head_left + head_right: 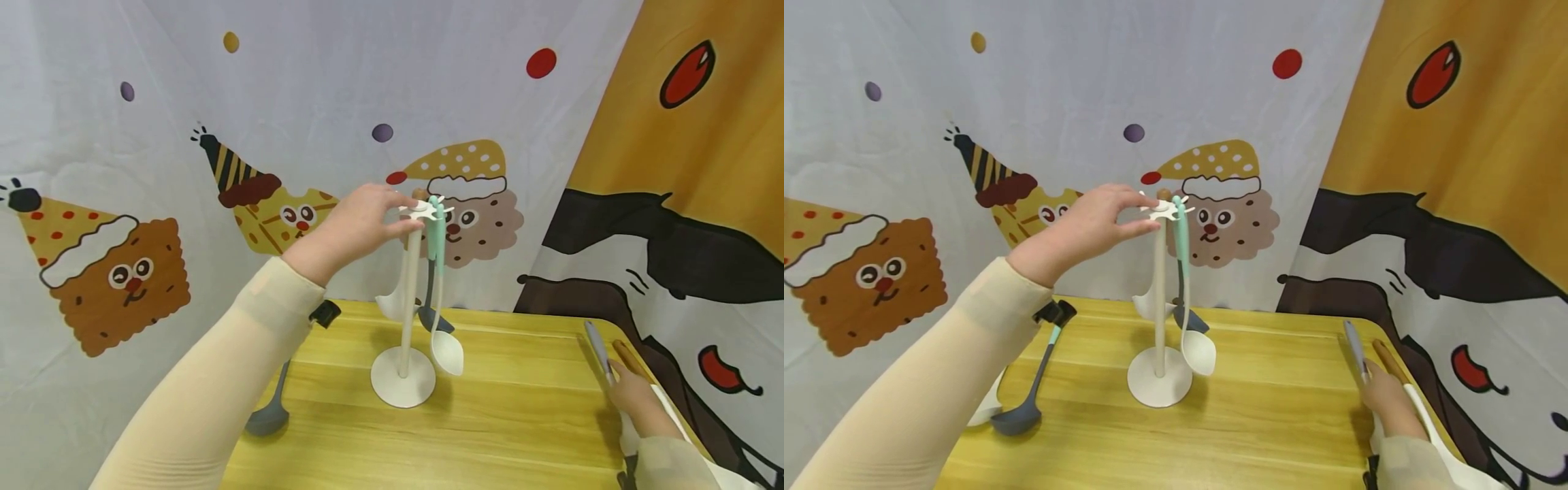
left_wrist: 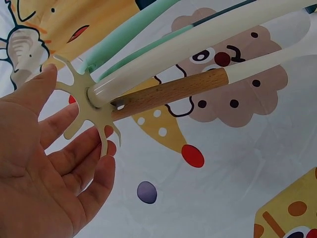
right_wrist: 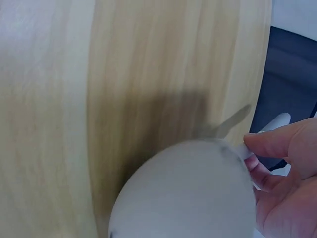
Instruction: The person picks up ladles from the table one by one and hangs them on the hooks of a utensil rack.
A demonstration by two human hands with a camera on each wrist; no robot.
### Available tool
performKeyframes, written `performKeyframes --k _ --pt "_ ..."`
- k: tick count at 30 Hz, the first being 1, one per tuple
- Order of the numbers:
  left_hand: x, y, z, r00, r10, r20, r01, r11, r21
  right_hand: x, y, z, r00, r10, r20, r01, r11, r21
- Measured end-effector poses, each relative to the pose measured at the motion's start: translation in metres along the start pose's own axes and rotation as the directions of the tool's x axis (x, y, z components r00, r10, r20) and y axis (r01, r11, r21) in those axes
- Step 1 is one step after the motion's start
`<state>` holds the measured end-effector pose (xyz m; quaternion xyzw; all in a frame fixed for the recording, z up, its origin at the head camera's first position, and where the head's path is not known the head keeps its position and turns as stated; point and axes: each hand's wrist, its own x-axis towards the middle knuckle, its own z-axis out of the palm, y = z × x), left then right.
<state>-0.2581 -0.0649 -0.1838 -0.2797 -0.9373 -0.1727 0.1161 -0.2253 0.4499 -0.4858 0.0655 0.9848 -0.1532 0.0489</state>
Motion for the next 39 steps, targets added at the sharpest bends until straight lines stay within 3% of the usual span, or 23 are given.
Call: performKeyframes --k 7,17,27,39 --pt "-0.001 0.000 0.000 1.000 0.000 -0.003 0.000 1.000 -0.006 0.001 -0.014 -0.003 0.989 -0.070 -0.128 0.075 0.997 0.034" --pt "-0.001 0.000 0.001 0.999 0.021 -0.029 -0.021 1.000 -0.014 -0.003 -0.043 -0.014 0.972 -0.083 -0.221 0.096 0.994 0.048" --pt "-0.002 0.000 0.001 0.999 0.016 -0.032 -0.016 1.000 -0.016 -0.011 -0.077 -0.013 0.925 -0.138 -0.354 0.178 0.980 0.084" --pt "-0.001 -0.002 0.003 0.998 0.039 -0.057 -0.040 0.999 -0.013 -0.018 -0.115 -0.017 0.854 -0.203 -0.479 0.300 0.945 0.133"
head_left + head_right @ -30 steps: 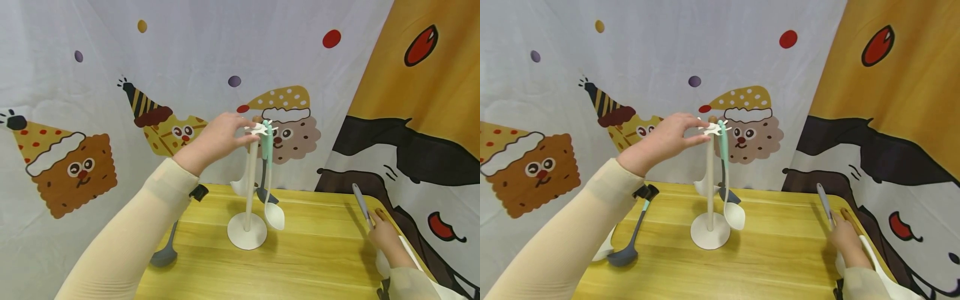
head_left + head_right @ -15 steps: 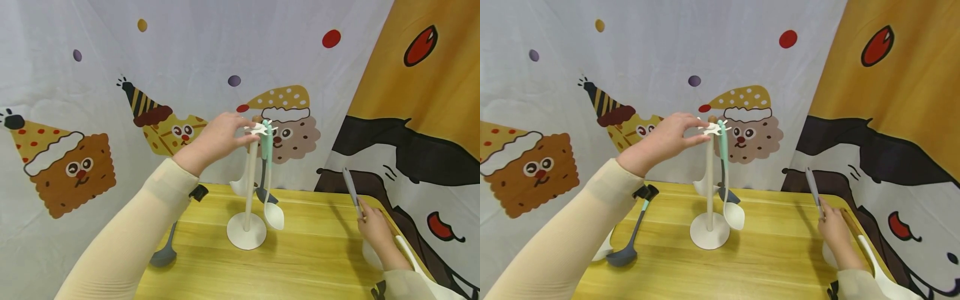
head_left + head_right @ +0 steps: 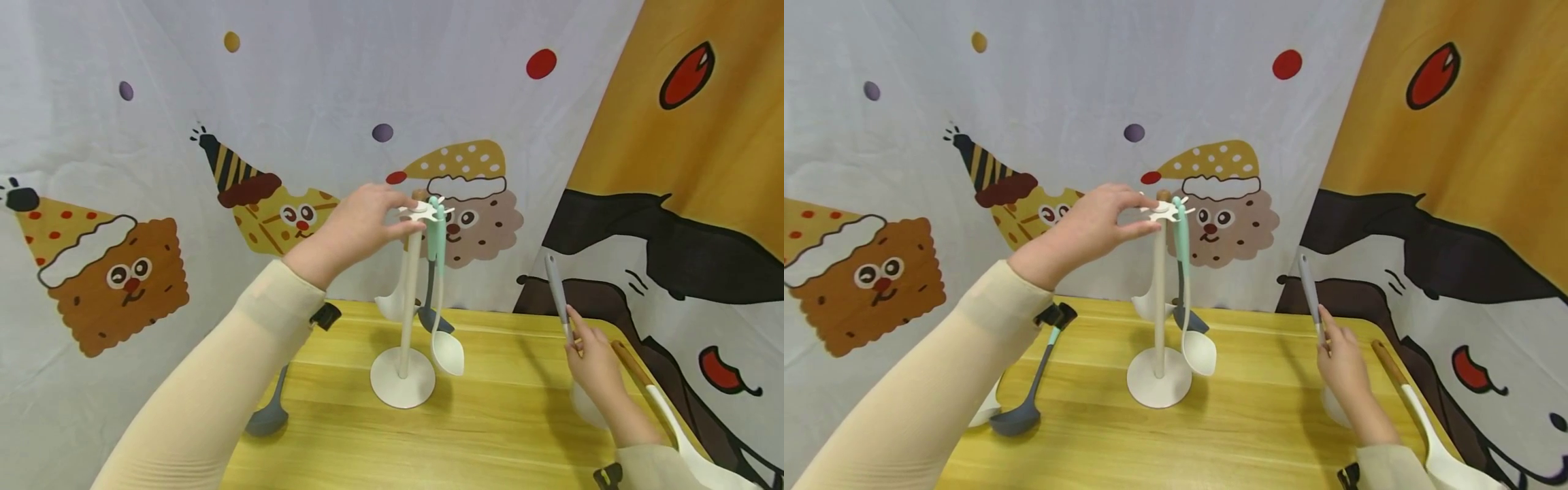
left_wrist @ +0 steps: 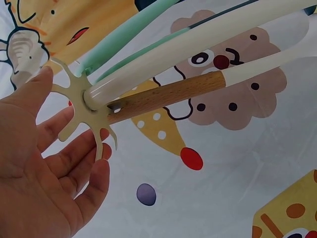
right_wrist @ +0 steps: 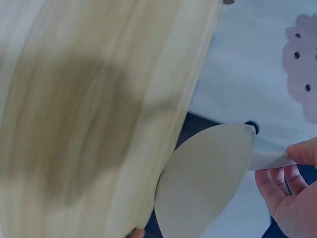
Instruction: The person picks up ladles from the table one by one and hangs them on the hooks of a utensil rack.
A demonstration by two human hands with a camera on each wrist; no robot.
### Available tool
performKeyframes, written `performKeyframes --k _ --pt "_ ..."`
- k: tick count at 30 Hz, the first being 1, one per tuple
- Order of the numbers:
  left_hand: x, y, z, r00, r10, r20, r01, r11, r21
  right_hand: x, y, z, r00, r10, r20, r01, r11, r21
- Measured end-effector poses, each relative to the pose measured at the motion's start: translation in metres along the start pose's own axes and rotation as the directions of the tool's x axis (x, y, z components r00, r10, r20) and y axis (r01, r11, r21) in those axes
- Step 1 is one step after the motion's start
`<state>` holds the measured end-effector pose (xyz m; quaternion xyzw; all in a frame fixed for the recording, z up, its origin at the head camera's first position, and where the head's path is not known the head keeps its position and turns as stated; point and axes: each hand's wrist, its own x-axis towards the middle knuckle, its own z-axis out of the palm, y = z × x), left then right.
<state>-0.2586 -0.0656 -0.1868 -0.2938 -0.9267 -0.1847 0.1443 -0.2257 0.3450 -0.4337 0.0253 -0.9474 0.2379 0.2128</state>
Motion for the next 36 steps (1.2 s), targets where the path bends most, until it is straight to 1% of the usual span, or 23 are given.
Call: performKeyframes --k 7,12,20,27,31,36 --pt "0.000 0.001 0.001 1.000 -0.011 -0.004 0.011 1.000 -0.001 0.002 -0.025 0.002 0.998 -0.058 -0.035 0.059 0.997 0.039" --pt "0.000 0.002 0.002 1.000 -0.018 -0.006 0.018 1.000 0.012 0.002 -0.037 0.002 0.995 -0.083 -0.053 0.087 0.994 0.070" --pt "-0.001 0.004 0.002 0.999 -0.033 -0.021 0.033 0.999 0.042 0.002 -0.057 0.001 0.993 -0.103 -0.062 0.110 0.987 0.116" --pt "0.000 0.004 0.006 0.998 -0.040 -0.045 0.043 0.997 0.061 0.001 -0.071 0.003 0.989 -0.122 -0.080 0.132 0.983 0.131" --pt "-0.001 0.004 0.007 0.998 -0.039 -0.059 0.042 0.997 0.062 0.001 -0.077 0.008 0.985 -0.140 -0.102 0.155 0.976 0.155" --pt "0.000 0.005 0.007 0.997 -0.047 -0.056 0.050 0.997 0.063 0.000 -0.089 0.008 0.980 -0.158 -0.118 0.179 0.964 0.198"
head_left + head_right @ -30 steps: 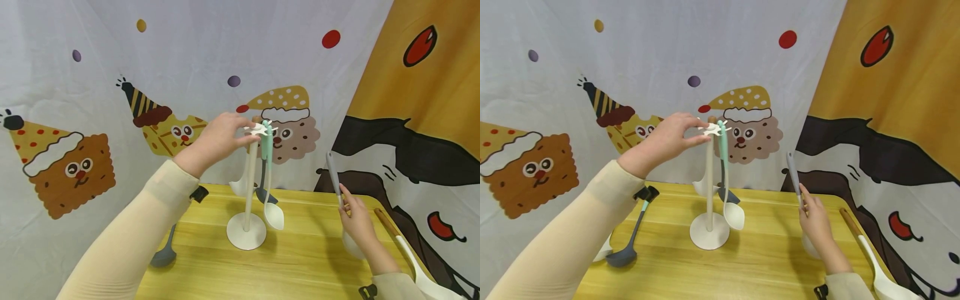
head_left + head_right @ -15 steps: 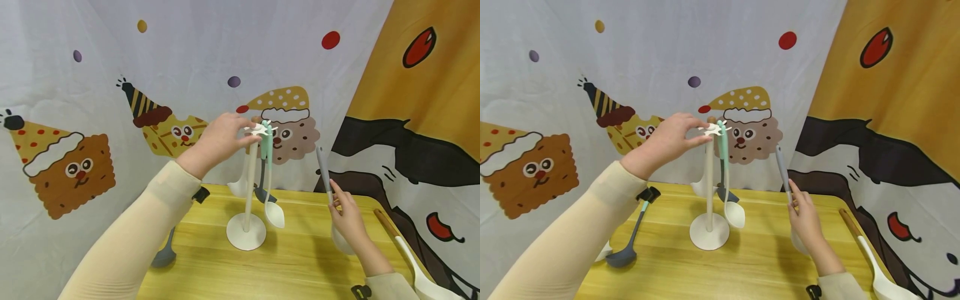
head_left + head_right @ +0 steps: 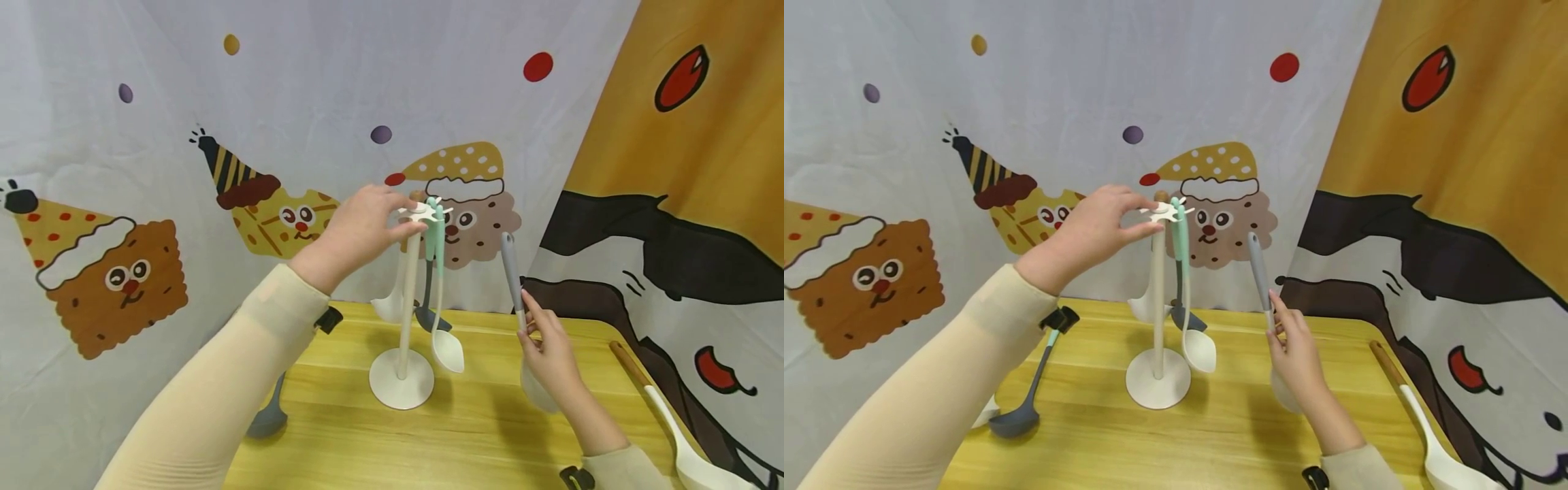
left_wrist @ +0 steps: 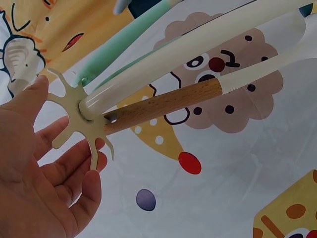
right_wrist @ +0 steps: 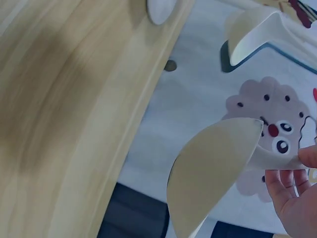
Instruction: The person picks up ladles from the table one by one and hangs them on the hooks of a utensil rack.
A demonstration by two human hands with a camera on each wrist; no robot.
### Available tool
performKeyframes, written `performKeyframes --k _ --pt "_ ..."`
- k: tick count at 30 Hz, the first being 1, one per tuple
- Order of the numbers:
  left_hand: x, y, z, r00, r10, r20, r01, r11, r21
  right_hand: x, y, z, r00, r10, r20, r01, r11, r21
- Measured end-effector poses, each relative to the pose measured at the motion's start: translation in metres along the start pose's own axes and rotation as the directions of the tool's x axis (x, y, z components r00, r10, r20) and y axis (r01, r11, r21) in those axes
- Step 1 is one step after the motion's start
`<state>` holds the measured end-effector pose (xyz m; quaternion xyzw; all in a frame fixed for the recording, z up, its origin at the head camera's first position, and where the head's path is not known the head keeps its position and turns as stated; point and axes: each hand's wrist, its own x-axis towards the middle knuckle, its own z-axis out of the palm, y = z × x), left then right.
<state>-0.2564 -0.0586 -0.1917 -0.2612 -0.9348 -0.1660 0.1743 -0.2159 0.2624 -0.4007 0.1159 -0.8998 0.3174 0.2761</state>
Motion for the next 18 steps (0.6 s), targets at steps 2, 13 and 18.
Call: performKeyframes --k 2,13,18 --pt "0.000 0.000 0.000 1.000 0.000 -0.004 0.000 1.000 0.003 0.001 -0.006 0.001 1.000 -0.011 -0.003 0.011 1.000 0.020" --pt "-0.001 0.001 0.002 1.000 0.000 -0.025 0.001 1.000 0.016 0.001 -0.030 0.007 0.999 -0.035 -0.009 0.036 0.997 0.063" --pt "-0.001 0.002 0.002 1.000 -0.010 -0.027 0.011 1.000 0.021 0.002 -0.037 0.010 0.999 -0.047 -0.001 0.047 0.994 0.097"
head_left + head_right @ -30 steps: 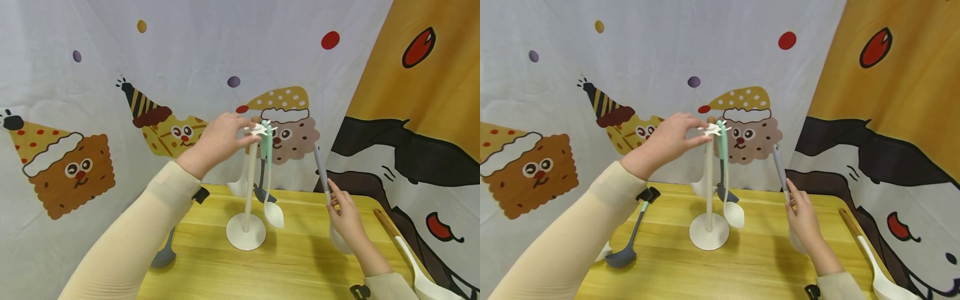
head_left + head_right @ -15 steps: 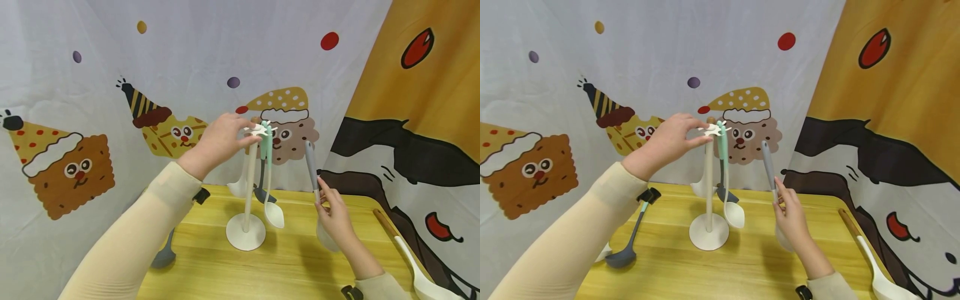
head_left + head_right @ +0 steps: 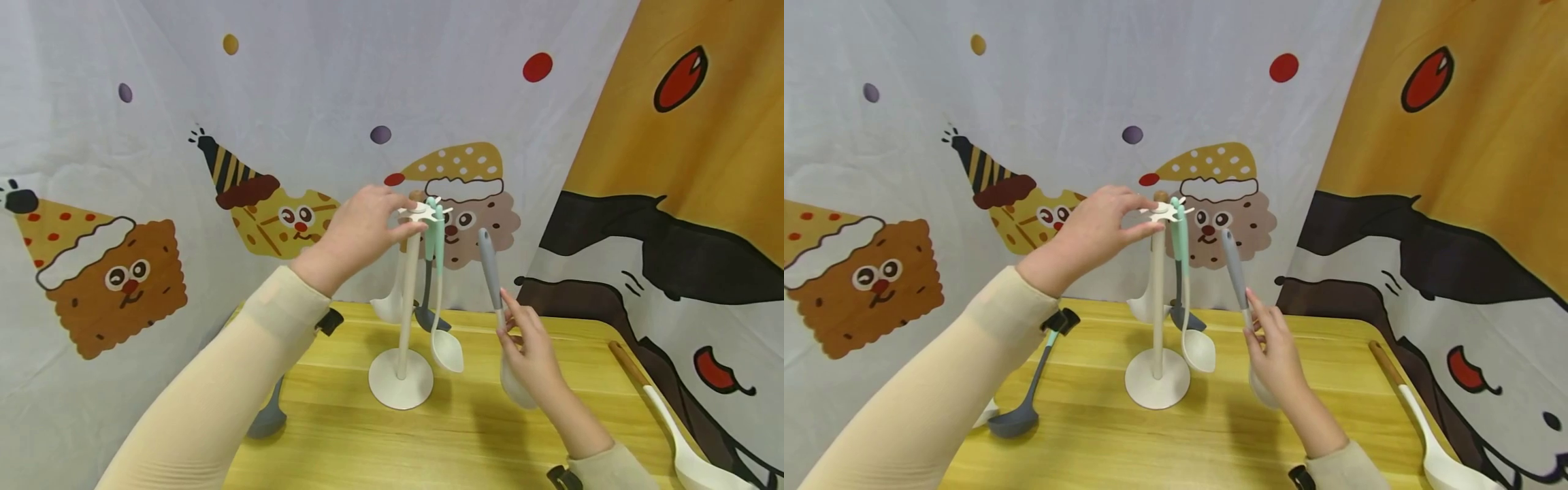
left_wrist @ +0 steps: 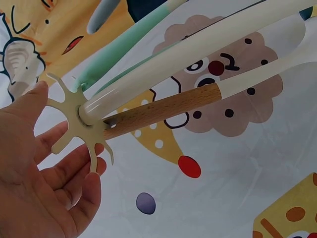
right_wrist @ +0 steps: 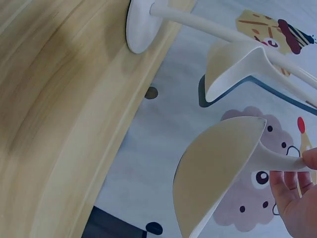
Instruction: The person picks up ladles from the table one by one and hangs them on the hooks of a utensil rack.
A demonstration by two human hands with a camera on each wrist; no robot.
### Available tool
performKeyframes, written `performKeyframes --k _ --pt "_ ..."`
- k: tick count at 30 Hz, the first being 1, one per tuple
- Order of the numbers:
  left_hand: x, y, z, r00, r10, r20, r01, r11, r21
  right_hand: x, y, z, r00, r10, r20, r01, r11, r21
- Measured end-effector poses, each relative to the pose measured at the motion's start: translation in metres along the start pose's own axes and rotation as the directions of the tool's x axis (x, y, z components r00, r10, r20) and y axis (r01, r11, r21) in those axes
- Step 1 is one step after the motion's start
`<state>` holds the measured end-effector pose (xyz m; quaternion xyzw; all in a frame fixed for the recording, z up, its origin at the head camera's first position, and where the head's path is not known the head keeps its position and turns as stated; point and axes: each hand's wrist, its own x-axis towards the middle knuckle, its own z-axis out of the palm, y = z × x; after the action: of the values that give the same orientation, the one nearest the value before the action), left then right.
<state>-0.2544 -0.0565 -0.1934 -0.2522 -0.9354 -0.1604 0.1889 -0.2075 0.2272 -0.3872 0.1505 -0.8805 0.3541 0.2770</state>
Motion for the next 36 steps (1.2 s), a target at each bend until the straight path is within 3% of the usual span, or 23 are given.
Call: performKeyframes --k 17,36 --pt "0.000 0.001 0.003 1.000 -0.006 -0.008 0.006 1.000 0.005 0.009 -0.030 0.012 0.998 -0.063 -0.030 0.065 0.995 0.073" --pt "-0.001 0.001 0.003 1.000 0.009 -0.026 -0.009 1.000 0.017 0.016 -0.047 0.019 0.987 -0.143 -0.072 0.150 0.983 0.110"
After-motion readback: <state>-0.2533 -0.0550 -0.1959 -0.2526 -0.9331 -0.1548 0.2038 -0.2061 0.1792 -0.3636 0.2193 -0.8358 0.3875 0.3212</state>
